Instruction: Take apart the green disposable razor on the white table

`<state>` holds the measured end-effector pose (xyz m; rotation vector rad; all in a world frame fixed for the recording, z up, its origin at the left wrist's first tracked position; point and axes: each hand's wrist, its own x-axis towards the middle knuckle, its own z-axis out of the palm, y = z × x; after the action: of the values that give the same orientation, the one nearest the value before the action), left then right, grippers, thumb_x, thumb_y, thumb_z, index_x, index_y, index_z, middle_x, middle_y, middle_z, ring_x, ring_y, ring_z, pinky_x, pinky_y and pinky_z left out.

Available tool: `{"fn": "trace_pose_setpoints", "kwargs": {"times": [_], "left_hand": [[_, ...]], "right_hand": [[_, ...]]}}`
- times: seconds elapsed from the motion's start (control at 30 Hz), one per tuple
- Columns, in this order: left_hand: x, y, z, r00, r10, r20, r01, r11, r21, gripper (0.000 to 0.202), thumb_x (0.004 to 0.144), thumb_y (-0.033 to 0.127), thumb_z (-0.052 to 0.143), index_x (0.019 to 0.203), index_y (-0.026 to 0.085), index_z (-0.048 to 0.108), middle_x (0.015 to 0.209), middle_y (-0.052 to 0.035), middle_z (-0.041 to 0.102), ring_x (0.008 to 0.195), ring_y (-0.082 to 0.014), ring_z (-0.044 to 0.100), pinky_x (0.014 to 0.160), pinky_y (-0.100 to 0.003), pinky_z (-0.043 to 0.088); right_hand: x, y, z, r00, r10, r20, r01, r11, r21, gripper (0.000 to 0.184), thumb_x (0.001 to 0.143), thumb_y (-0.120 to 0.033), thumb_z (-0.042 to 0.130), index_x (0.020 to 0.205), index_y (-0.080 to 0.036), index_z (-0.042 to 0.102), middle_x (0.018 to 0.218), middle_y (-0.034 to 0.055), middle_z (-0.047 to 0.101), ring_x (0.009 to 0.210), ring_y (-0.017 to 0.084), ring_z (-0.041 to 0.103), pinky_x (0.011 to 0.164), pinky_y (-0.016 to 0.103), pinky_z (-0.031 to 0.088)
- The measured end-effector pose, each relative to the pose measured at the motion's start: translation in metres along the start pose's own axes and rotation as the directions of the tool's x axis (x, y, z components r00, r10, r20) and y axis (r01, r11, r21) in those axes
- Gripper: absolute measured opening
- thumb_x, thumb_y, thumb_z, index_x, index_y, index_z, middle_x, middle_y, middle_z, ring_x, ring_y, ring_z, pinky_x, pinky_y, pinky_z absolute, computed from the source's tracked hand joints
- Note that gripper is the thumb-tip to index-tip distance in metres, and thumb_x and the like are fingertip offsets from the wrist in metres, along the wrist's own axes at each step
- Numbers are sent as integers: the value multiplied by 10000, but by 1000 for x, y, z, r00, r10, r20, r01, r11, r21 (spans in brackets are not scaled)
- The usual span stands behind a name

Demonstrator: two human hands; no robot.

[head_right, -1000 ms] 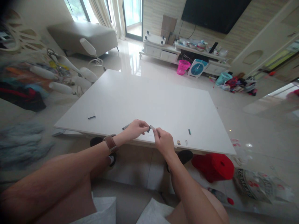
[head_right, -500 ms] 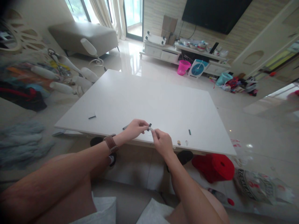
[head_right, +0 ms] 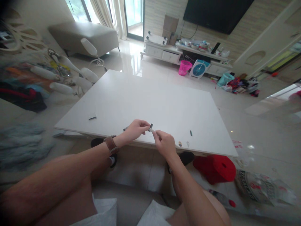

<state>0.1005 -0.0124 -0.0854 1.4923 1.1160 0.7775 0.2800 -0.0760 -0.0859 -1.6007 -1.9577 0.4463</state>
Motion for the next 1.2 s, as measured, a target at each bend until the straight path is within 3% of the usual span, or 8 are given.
{"fn": "trace_pose_setpoints", "kwargs": {"times": [0.17, 0.33, 0.57, 0.7, 0.9, 1.1, 1.2], "left_hand": [[0, 0, 0, 1000, -26, -6, 26, 1000, 1, 180, 781, 226, 596, 808, 111, 732, 657, -26, 672, 544, -95, 580, 530, -195, 440], [-1, 4, 0, 1000, -31, 2, 31, 1000, 6, 166, 780, 211, 590, 793, 115, 726, 685, -33, 685, 554, -94, 582, 541, -193, 453], [-2, 4, 1, 999, -41, 33, 39, 998, 56, 157, 774, 213, 602, 787, 120, 728, 690, -37, 694, 567, -103, 599, 549, -195, 461], [-3, 6, 1, 994, -82, 68, 77, 995, 65, 150, 782, 212, 604, 789, 118, 721, 650, -26, 677, 550, -106, 603, 526, -192, 450], [-2, 5, 3, 996, -65, 55, 63, 997, 48, 144, 788, 200, 601, 791, 117, 718, 667, -35, 686, 551, -107, 602, 522, -196, 451], [-1, 1, 3, 996, -64, 58, 61, 997, 55, 155, 797, 212, 604, 808, 112, 721, 712, -52, 705, 563, -102, 603, 538, -196, 468], [-1, 1, 3, 997, -57, 53, 54, 997, 58, 162, 793, 222, 609, 813, 113, 727, 718, -54, 710, 563, -103, 604, 538, -197, 468]], "right_hand": [[1, 0, 0, 999, -12, 46, 13, 1000, -15, 360, 993, -416, 456, 776, -207, 654, 610, -10, 548, 575, 130, 462, 588, 266, 289], [1, 1, -1, 1000, -11, -6, 11, 1000, -4, 353, 994, -415, 455, 802, -206, 664, 633, -2, 578, 580, 132, 472, 590, 266, 296], [4, 6, -4, 998, 33, -52, -40, 990, -135, 365, 990, -436, 459, 802, -217, 683, 631, 14, 595, 591, 147, 493, 586, 275, 278], [6, 11, -9, 993, 54, -105, -64, 994, -91, 382, 989, -458, 453, 823, -205, 686, 628, 13, 593, 569, 139, 472, 580, 272, 284], [5, 7, -12, 1000, 2, -9, -3, 993, -116, 398, 984, -444, 466, 712, -203, 627, 593, 0, 541, 561, 129, 434, 570, 275, 262], [9, 16, -9, 990, 94, -106, -105, 988, -111, 409, 982, -477, 458, 759, -199, 659, 593, 4, 558, 542, 131, 434, 558, 281, 250], [8, 16, -8, 991, 78, -105, -87, 993, -80, 398, 985, -468, 454, 776, -197, 657, 598, 2, 556, 548, 131, 442, 563, 277, 263]]}}
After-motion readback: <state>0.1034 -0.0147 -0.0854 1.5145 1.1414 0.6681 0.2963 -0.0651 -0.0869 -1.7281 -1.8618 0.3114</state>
